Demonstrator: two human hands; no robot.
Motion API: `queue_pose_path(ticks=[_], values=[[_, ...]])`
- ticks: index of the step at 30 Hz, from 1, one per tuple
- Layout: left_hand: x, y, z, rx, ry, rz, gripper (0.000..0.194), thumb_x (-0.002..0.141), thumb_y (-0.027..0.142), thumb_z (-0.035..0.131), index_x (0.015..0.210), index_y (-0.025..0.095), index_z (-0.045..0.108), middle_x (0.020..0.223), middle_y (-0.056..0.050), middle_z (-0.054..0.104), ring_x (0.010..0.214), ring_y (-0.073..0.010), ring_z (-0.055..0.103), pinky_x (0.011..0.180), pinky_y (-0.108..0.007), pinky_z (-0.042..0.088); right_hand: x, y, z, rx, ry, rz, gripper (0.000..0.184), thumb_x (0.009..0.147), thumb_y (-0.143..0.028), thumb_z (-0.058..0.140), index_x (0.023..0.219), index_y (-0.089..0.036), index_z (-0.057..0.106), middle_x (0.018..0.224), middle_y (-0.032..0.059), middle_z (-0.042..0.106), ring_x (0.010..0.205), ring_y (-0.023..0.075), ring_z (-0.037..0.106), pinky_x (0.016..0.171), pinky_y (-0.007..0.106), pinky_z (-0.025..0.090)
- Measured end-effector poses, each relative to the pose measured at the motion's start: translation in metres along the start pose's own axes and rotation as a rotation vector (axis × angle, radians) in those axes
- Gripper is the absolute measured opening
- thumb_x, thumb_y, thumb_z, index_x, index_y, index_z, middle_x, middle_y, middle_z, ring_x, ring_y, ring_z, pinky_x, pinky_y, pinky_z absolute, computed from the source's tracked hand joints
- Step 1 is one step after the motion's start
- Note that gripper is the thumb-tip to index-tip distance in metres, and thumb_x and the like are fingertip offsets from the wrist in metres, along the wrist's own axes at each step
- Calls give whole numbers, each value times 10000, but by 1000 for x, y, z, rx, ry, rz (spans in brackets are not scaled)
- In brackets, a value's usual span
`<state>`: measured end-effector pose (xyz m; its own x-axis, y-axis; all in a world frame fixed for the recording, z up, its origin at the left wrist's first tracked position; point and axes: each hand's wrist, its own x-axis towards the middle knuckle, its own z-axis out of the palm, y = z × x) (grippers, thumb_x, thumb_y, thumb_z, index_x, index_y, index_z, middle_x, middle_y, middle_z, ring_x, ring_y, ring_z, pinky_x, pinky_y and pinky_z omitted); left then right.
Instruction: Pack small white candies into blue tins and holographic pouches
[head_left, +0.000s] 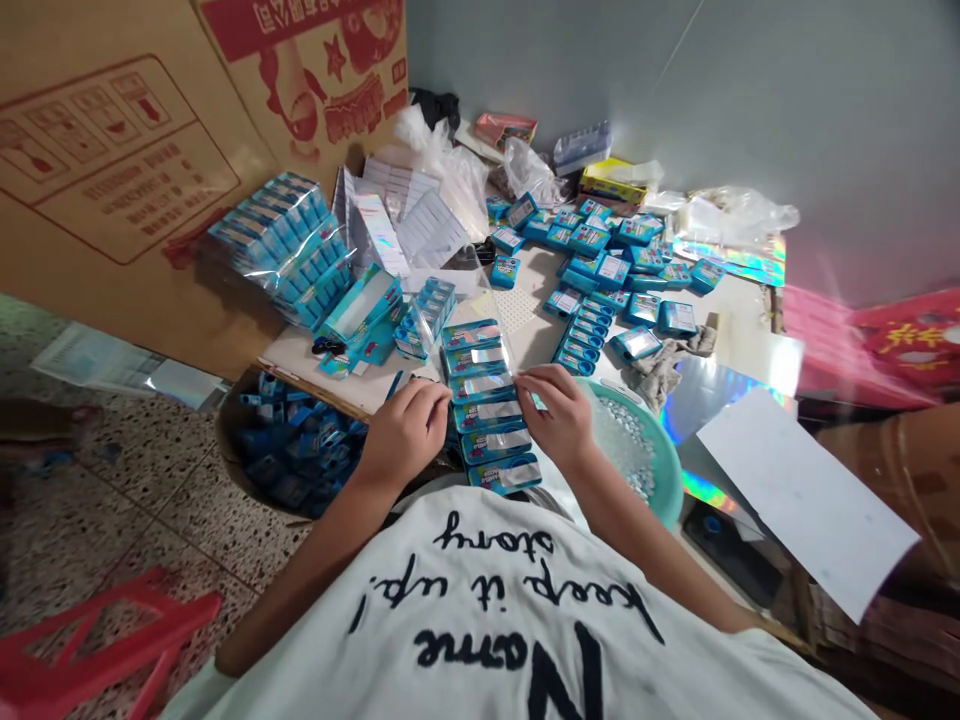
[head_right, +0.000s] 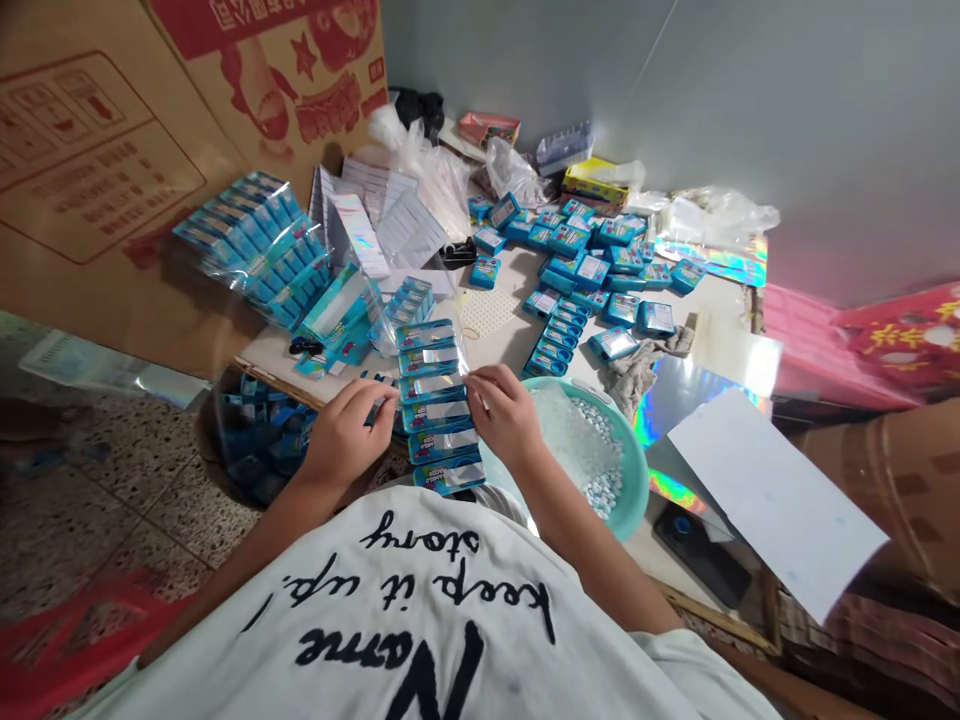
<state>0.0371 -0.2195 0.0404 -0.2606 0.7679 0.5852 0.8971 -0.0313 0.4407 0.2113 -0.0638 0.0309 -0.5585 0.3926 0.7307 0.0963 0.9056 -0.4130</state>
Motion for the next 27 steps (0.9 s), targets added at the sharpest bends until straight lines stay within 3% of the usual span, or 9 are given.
queue_pose_path(ticks=[6, 11, 18, 27], values=[[-23, 11, -5, -9, -46, 90, 169, 938, 155, 505, 1057, 190, 620, 948, -72, 693, 912, -171, 663, 869, -283, 545, -26, -4, -11, -4, 13, -71, 347, 872, -62, 606, 1149, -261, 672, 967, 88, 697, 857, 207, 680, 700, 348, 583], [-41, 22, -12, -74, -115, 64, 204, 942, 158, 497, 1101, 198, 618, 988, -79, 692, 936, -168, 667, 881, -277, 551, -47, -14, -26, -19, -81, -62, 364, 892, -89, 598, 1202, -270, 657, 1015, 90, 709, 875, 216, 691, 719, 352, 598], [-49, 33, -11, -149, -169, 53, 191, 939, 139, 509, 1095, 189, 606, 997, -75, 683, 951, -164, 651, 891, -281, 540, -60, -27, -44, -37, -124, -54, 369, 889, -69, 597, 1213, -241, 643, 989, 99, 692, 862, 209, 683, 719, 341, 598], [-60, 43, -27, -258, -311, 34, 184, 942, 128, 496, 1074, 180, 612, 963, -71, 668, 926, -164, 632, 852, -280, 528, -82, -45, -60, -52, -156, -30, 347, 881, -91, 610, 1183, -253, 659, 952, 81, 707, 806, 196, 696, 662, 301, 604]])
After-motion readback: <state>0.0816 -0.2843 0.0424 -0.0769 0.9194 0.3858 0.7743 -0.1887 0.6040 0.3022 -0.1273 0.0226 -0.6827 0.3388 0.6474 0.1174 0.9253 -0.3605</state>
